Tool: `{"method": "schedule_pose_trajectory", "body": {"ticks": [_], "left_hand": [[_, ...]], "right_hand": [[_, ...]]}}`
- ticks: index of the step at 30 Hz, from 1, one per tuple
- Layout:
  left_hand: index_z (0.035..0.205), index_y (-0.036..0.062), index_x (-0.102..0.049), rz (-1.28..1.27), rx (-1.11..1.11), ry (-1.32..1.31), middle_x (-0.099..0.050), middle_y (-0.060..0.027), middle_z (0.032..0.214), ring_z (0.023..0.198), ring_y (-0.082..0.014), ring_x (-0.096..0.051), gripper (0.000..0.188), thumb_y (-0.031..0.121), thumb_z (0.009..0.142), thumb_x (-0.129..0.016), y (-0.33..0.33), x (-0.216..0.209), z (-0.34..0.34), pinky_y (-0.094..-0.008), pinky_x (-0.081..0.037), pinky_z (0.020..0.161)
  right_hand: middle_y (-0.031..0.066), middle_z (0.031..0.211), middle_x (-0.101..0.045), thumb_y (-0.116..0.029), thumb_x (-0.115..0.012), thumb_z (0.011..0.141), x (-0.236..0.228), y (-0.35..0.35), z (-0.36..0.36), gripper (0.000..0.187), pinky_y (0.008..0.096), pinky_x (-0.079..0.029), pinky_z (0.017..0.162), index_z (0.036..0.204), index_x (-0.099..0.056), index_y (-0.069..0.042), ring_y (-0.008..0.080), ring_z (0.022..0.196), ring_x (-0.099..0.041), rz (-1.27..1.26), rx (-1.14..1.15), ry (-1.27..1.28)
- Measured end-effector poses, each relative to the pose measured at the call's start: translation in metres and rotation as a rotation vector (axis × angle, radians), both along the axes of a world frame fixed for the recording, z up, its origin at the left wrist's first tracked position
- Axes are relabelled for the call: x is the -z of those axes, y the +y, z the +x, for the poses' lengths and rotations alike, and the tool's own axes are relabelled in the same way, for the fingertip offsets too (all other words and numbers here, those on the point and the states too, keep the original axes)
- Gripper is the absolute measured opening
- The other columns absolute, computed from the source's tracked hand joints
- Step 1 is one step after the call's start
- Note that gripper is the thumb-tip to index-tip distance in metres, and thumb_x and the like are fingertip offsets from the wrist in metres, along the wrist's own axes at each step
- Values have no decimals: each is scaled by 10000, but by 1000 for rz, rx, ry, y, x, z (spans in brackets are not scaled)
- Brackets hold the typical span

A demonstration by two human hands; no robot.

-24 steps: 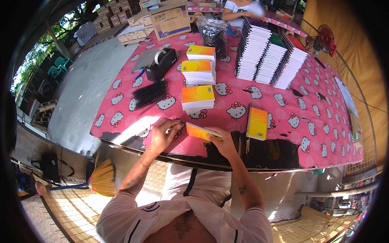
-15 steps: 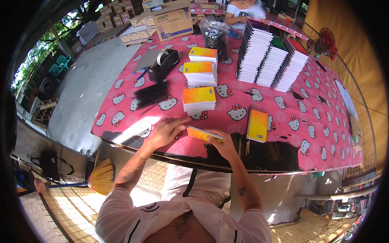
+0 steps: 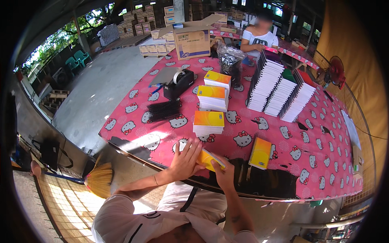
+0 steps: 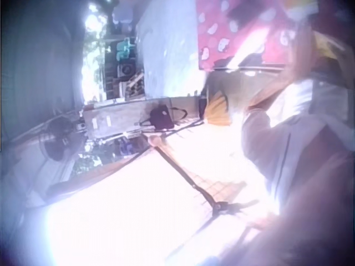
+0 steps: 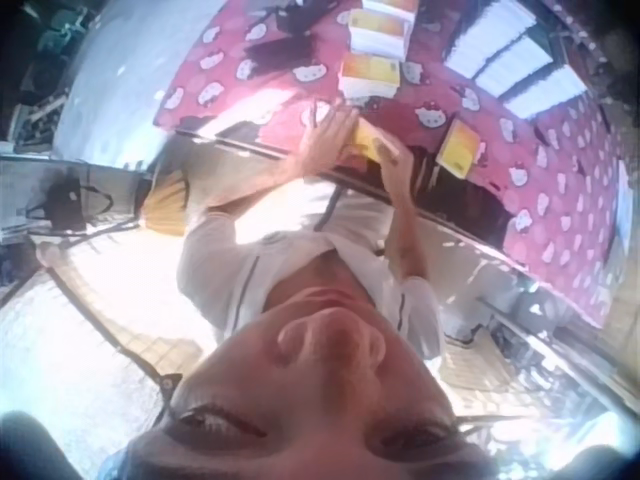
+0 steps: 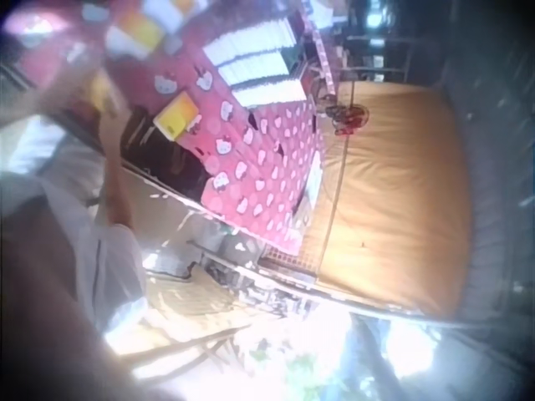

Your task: The person is inserting spiral wire coils into the pre-punched holes of small notebooks and aligning the pages.

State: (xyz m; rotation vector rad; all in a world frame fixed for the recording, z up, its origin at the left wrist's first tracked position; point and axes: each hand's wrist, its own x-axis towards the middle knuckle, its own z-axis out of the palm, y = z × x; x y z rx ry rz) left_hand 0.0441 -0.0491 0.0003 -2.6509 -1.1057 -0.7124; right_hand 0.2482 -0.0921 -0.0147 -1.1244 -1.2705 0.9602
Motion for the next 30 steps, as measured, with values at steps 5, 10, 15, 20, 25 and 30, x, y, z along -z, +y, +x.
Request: {"method": "schedule_pose_trajectory", "body": {"ticks": [5,10,15,20,25,30], "left_hand": [[1312,54,-583,-8,-9,-235,-594,-150,1329,1270,-337,-535,483,386,962,-593,24,-21,-6,-646,-274,1097],[1004,85,-657,-315,392,-349,-659,-70,908,868,-275,-649,161,229,935,-659,50,-40,-22,-418,-480,868],[986,82,-666,-334,410,-233,-638,-95,879,815,-313,-635,141,208,924,-673,56,-49,-19,-413,-497,729],[968,63,-677,-522,514,-293,-629,-129,864,773,-328,-633,157,214,927,-676,66,-45,-28,-420,-494,670],[969,54,-674,-643,563,-256,-628,-136,863,760,-322,-643,183,224,911,-709,74,-49,-28,-412,-490,653],[981,36,-665,-557,511,-205,-647,-125,868,774,-310,-656,232,244,898,-726,65,-50,-27,-412,-507,666]], "right_hand": [[102,1086,-714,-115,-640,974,10,-9,3,288,275,-503,896,1200,-661,63,108,992,-624,-58,-17,-52],[108,1111,-712,-126,-639,975,0,-5,11,303,277,-503,907,1212,-660,62,116,1007,-630,-65,-74,-15],[113,1107,-721,-131,-640,977,-5,-5,7,295,277,-503,914,1216,-666,41,112,1010,-631,-39,-118,-73],[112,1104,-724,-136,-642,977,-8,-5,8,299,272,-509,895,1218,-666,40,105,996,-628,-64,-156,-93],[106,1088,-731,-135,-642,975,-6,-6,11,289,266,-510,880,1214,-675,26,95,973,-626,-62,-154,-119],[106,1083,-736,-137,-626,980,-4,-10,17,282,263,-506,871,1210,-679,17,98,950,-628,-78,-175,-201]]}}
